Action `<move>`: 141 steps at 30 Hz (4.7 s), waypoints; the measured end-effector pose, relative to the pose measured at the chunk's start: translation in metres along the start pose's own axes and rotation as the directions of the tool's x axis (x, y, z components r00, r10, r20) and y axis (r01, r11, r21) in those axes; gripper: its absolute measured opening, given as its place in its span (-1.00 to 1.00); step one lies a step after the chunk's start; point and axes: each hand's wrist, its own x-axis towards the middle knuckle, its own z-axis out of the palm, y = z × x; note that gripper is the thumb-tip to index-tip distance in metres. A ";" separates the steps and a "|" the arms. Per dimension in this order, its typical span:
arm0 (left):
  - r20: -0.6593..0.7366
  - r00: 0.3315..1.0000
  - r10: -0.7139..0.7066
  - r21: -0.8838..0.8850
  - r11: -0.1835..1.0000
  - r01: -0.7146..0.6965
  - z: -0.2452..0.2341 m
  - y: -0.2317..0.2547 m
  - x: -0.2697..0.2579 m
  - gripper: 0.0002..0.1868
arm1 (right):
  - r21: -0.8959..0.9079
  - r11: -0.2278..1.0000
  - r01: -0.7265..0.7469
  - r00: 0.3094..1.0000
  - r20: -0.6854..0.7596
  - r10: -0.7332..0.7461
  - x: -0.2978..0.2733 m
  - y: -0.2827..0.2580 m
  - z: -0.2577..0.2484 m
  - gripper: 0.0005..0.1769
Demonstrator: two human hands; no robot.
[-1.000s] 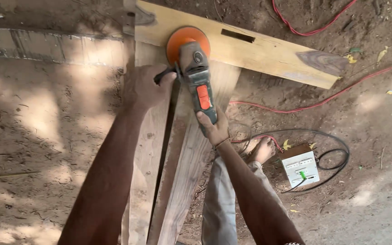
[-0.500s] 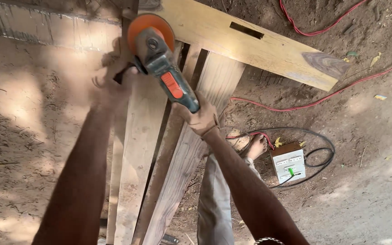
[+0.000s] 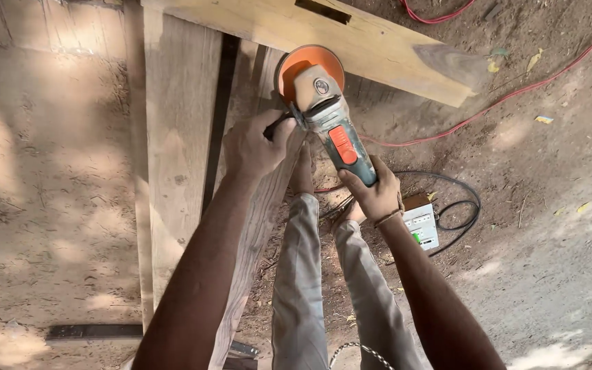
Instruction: The person is sanding a large wooden beam using an angle grinder with a sanding disc attachment.
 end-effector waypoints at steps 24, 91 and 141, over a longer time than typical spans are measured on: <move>-0.190 0.978 0.092 -0.157 0.980 -0.123 -0.014 -0.010 0.015 -0.77 | -0.003 0.999 0.054 0.991 0.127 -0.053 0.054 -0.050 -0.026 -0.19; 0.315 0.911 0.267 0.195 0.921 -0.337 0.207 0.188 -0.036 -0.62 | 0.421 0.893 -0.160 0.949 -0.183 0.257 -0.076 0.247 -0.102 -0.14; -0.084 0.975 0.205 -0.333 0.917 -0.221 0.039 0.160 -0.284 -0.51 | 0.361 0.090 -0.928 0.287 0.849 -0.444 -0.240 0.102 -0.192 0.09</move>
